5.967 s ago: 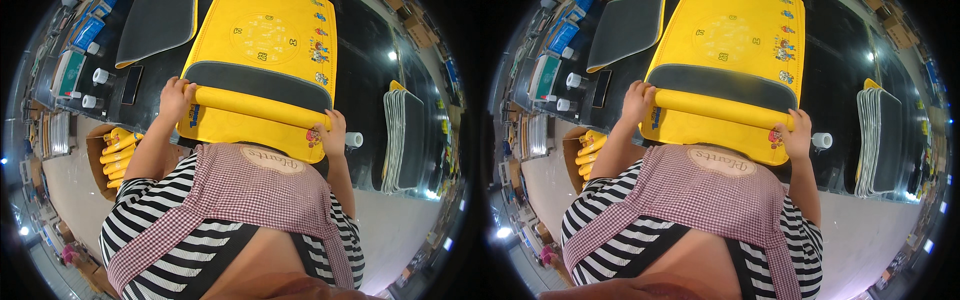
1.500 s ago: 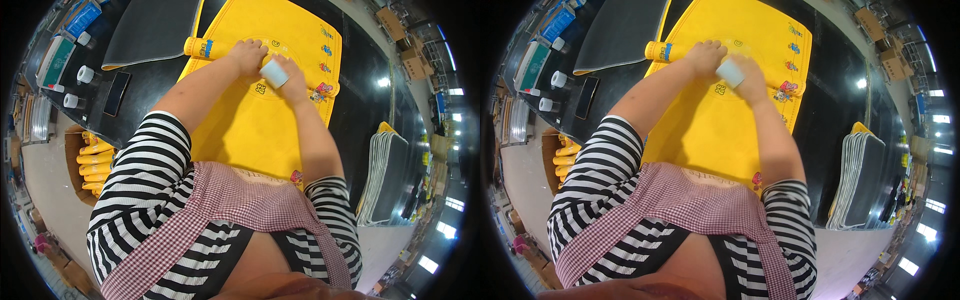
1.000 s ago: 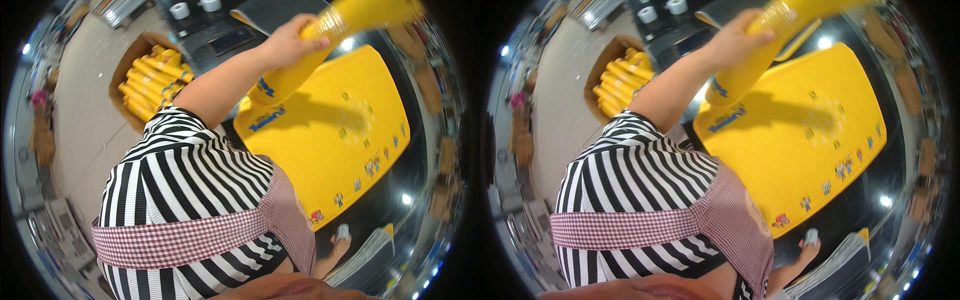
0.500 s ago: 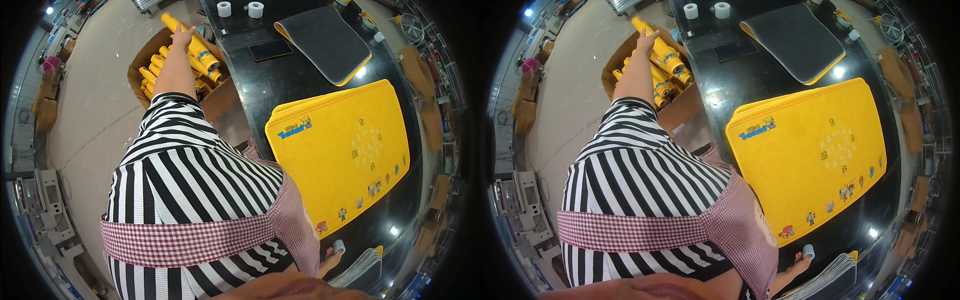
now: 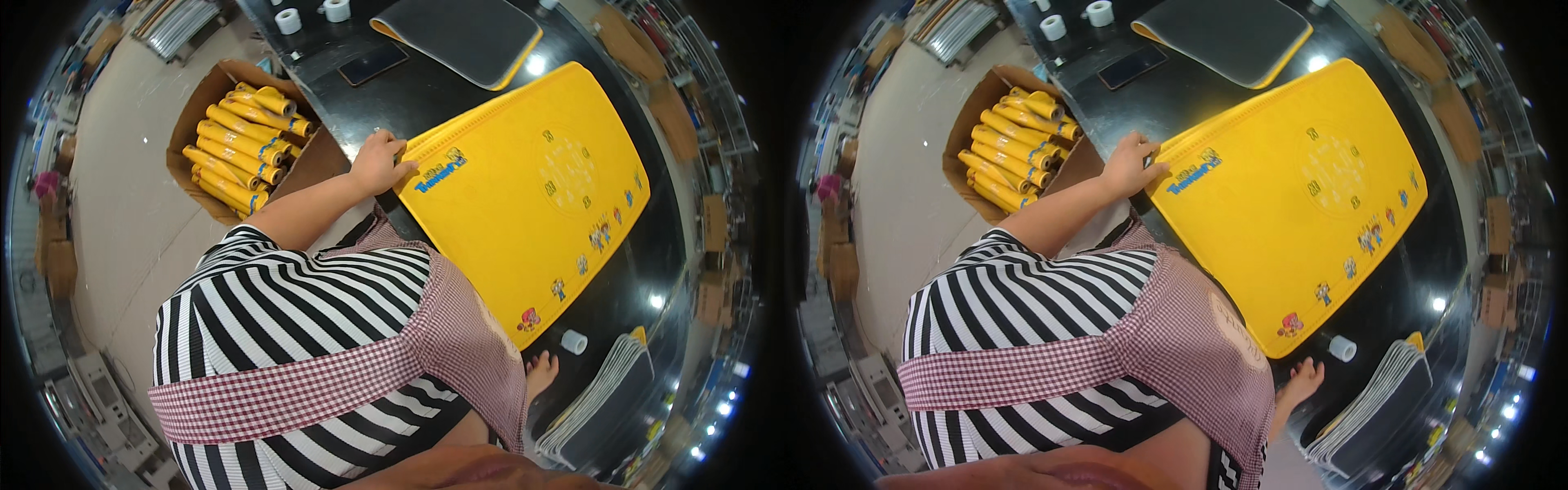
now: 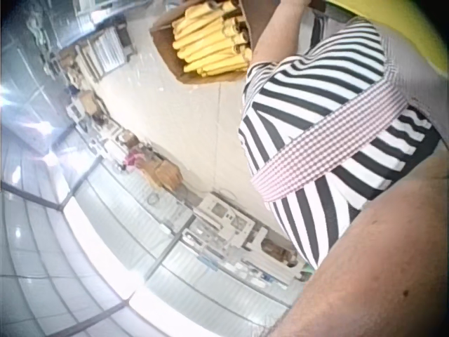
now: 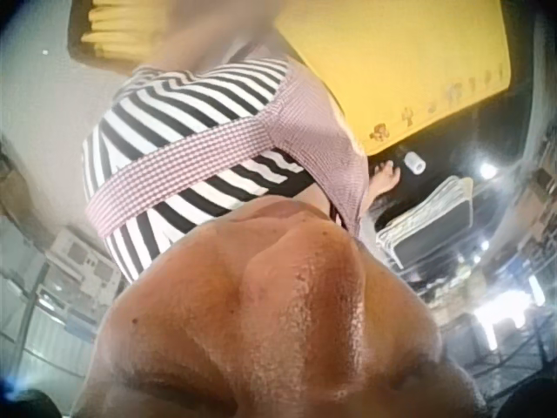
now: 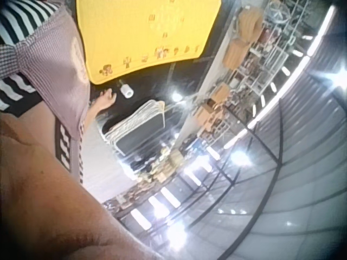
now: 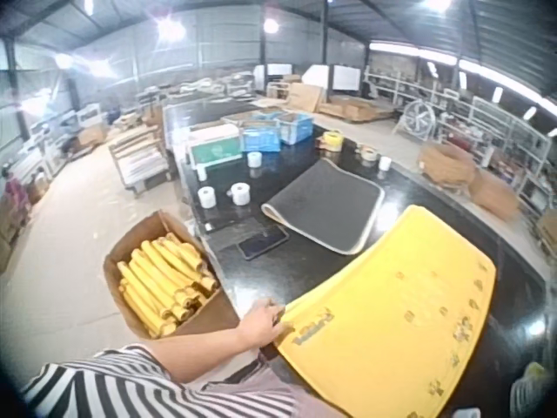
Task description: The person rolls yellow play mats on a table, secures each roll with tape, and places the finished rolls into a cardboard box. The person repeats this process for multiple mats.
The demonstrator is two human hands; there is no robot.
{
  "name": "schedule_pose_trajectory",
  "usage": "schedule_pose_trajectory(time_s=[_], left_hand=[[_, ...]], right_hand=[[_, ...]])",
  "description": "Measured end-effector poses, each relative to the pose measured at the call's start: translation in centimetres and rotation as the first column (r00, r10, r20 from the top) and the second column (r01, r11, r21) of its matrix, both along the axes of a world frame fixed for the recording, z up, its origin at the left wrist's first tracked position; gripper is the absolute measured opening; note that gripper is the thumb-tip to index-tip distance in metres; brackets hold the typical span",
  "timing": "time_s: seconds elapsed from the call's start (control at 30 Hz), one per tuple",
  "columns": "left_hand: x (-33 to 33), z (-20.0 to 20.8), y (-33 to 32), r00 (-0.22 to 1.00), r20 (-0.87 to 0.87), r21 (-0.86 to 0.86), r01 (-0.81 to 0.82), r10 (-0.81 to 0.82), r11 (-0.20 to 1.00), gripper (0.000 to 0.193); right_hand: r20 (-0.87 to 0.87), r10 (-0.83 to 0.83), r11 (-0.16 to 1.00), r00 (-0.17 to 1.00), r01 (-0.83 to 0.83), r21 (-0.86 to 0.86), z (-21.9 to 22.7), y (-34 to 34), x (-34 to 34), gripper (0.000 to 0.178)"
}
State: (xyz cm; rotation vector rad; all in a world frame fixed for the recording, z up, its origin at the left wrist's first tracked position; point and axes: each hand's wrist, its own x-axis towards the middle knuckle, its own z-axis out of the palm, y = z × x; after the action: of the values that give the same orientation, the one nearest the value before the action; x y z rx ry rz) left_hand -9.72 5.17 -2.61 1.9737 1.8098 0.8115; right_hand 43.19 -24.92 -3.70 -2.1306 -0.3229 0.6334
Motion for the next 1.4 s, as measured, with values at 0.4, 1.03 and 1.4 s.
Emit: schedule_pose_trajectory(time_s=[0.4,1.03,1.4], left_hand=[[2.8,0.6,-0.8,0.997,-0.066,0.003,0.048,-0.048,0.999,0.057],[2.3,-0.1,-0.6,1.000,-0.005,-0.128,0.025,-0.026,0.991,0.058],[2.6,0.1,2.7,0.966,0.215,-0.298,0.206,-0.145,0.932,0.042]], right_hand=[[0.415,0.342,0.939,0.843,-0.287,-0.190,-0.1,3.3,-6.8,0.048],[0.535,0.317,0.944,0.783,-0.208,-0.255,1.6,4.9,-8.1,0.056],[0.543,0.329,0.937,0.772,-0.193,-0.292,1.9,6.0,-8.1,0.051]])
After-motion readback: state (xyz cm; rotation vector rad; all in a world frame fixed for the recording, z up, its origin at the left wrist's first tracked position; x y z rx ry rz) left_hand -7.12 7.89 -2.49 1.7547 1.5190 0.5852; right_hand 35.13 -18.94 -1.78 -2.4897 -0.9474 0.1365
